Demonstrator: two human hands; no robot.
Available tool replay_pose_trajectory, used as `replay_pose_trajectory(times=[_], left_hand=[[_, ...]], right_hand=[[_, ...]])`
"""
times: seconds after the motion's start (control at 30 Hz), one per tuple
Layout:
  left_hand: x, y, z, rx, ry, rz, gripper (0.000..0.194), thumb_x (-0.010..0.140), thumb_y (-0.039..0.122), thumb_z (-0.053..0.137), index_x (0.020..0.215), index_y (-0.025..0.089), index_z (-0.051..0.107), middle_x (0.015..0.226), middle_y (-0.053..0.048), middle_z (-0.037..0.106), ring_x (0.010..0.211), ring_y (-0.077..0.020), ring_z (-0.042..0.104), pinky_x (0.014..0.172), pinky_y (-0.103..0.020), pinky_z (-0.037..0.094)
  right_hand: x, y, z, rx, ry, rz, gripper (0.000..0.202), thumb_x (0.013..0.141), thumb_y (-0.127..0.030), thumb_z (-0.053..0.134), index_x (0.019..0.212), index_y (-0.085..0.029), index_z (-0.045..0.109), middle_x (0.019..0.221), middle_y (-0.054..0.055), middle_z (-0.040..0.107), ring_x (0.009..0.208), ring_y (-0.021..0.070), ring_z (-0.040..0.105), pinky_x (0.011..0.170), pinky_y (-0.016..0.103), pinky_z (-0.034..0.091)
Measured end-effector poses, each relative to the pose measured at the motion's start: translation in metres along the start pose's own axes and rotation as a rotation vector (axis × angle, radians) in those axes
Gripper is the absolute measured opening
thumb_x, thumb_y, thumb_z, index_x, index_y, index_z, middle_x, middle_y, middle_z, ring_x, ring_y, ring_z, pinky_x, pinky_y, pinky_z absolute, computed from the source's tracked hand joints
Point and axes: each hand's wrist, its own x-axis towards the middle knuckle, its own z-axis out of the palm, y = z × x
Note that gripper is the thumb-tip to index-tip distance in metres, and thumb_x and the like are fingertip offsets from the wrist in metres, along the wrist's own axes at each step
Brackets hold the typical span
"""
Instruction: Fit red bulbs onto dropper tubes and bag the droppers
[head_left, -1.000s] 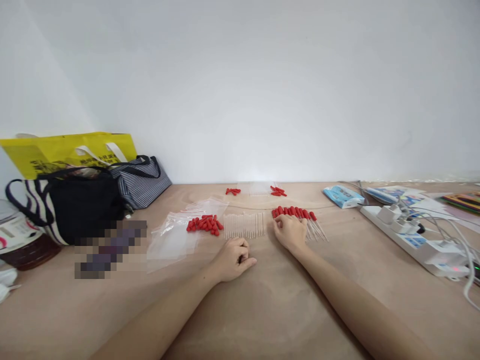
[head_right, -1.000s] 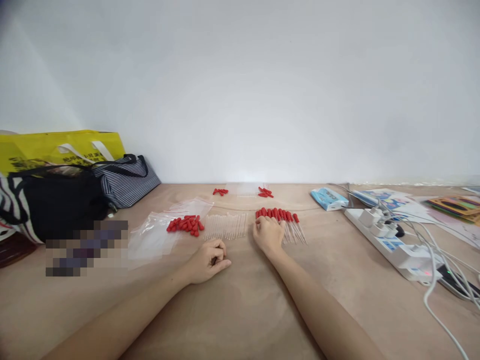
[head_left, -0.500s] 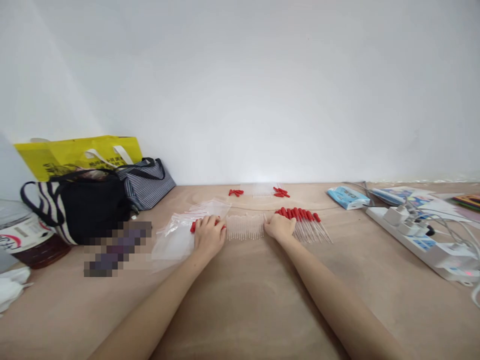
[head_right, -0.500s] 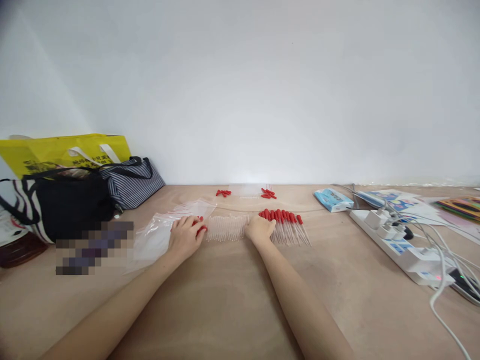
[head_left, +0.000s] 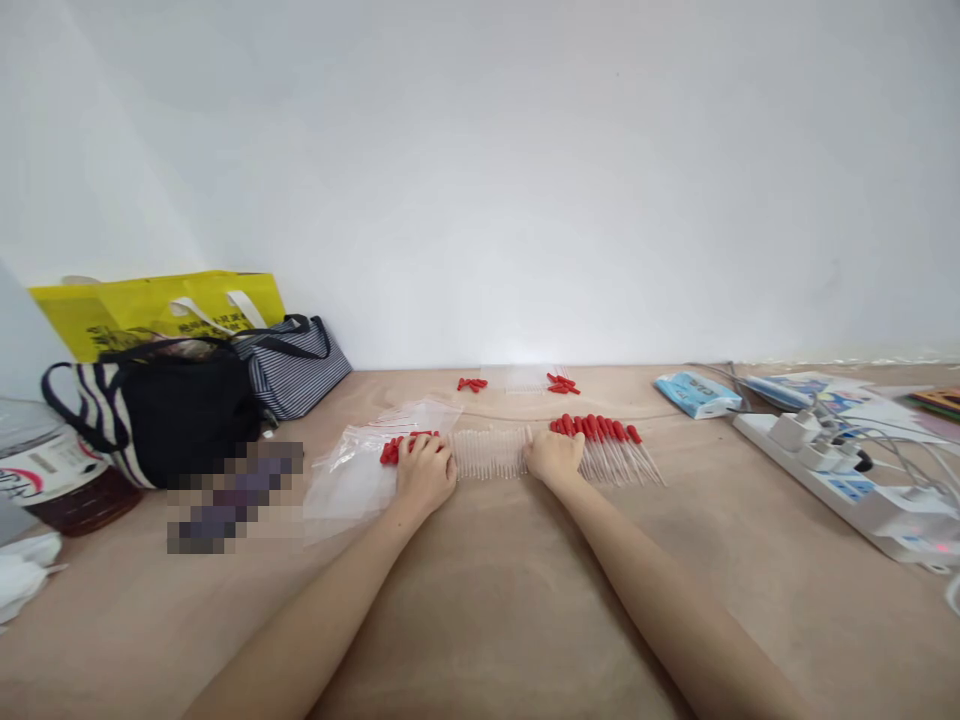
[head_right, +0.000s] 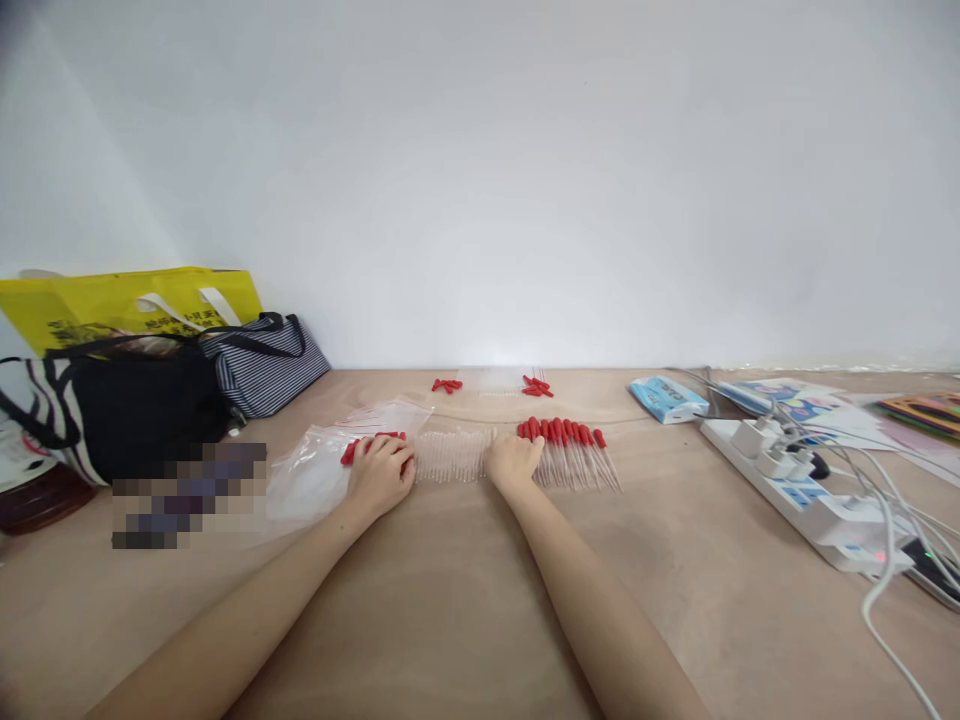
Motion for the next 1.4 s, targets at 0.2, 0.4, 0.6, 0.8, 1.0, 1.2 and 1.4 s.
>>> replay_pose_trajectory(times=[0.2,0.4,0.6,0.8,1.0,1.2,1.4], left_hand=[[0.0,-0.002,-0.001,0.005,-0.024,0.012,0.016,0.068,0.014,0.048,0.073,0.016,0.064,0.081,-0.009,0.066,0.085,-0.0269,0.052,0.08,-0.045,0.031],[0.001,-0.005,0.0,0.008,0.062,0.014,0.02,0.071,0.013,0.045,0.08,0.019,0.062,0.079,-0.007,0.066,0.083,-0.0236,0.055,0.088,-0.044,0.028],[-0.001,-0.006,-0.003,-0.02,0.076,0.012,0.024,0.071,0.012,0.043,0.085,0.019,0.062,0.083,-0.007,0.066,0.084,-0.023,0.056,0.085,-0.04,0.032],[-0.003,-0.005,0.0,-0.04,0.04,-0.004,0.017,0.068,0.018,0.05,0.077,0.019,0.064,0.086,-0.007,0.064,0.086,-0.0251,0.053,0.079,-0.039,0.036],[0.0,-0.008,0.001,-0.068,0.088,0.005,0.018,0.075,0.017,0.047,0.073,0.019,0.065,0.083,-0.006,0.064,0.084,-0.0235,0.054,0.081,-0.039,0.036],[-0.006,0.003,-0.009,-0.36,0.276,0.017,0.023,0.084,0.023,0.04,0.091,0.019,0.062,0.092,-0.007,0.062,0.089,-0.0207,0.054,0.082,-0.036,0.041],[-0.021,0.034,-0.018,-0.781,-0.161,0.388,0.024,0.083,0.015,0.037,0.093,0.019,0.058,0.093,-0.006,0.062,0.086,-0.0142,0.057,0.076,-0.026,0.046]], right_hand=[[-0.013,0.008,-0.007,0.01,0.077,-0.025,0.032,0.079,-0.029,0.036,0.075,-0.012,0.063,0.078,0.014,0.065,0.077,0.0241,0.056,0.074,0.038,0.025],[-0.041,0.045,0.001,0.091,0.32,-0.318,0.028,0.083,-0.029,0.034,0.072,-0.015,0.055,0.072,0.008,0.06,0.075,0.0198,0.051,0.068,0.03,0.026],[-0.055,0.077,0.004,0.186,0.394,-0.454,0.032,0.087,-0.033,0.029,0.071,-0.017,0.05,0.07,0.006,0.057,0.067,0.0172,0.048,0.066,0.029,0.027],[-0.057,0.073,0.004,0.194,0.351,-0.444,0.028,0.087,-0.033,0.032,0.073,-0.017,0.05,0.07,0.004,0.058,0.07,0.0164,0.05,0.065,0.028,0.025],[-0.056,0.072,0.008,0.182,0.347,-0.461,0.024,0.086,-0.031,0.035,0.074,-0.017,0.05,0.07,0.003,0.06,0.071,0.0157,0.051,0.064,0.027,0.024],[-0.055,0.072,0.007,0.226,0.339,-0.448,0.023,0.086,-0.029,0.035,0.083,-0.017,0.054,0.074,0.004,0.062,0.072,0.0167,0.052,0.064,0.027,0.025],[-0.056,0.074,0.002,0.259,0.341,-0.494,0.029,0.085,-0.019,0.034,0.105,-0.018,0.054,0.081,0.006,0.062,0.073,0.0159,0.052,0.067,0.028,0.026]])
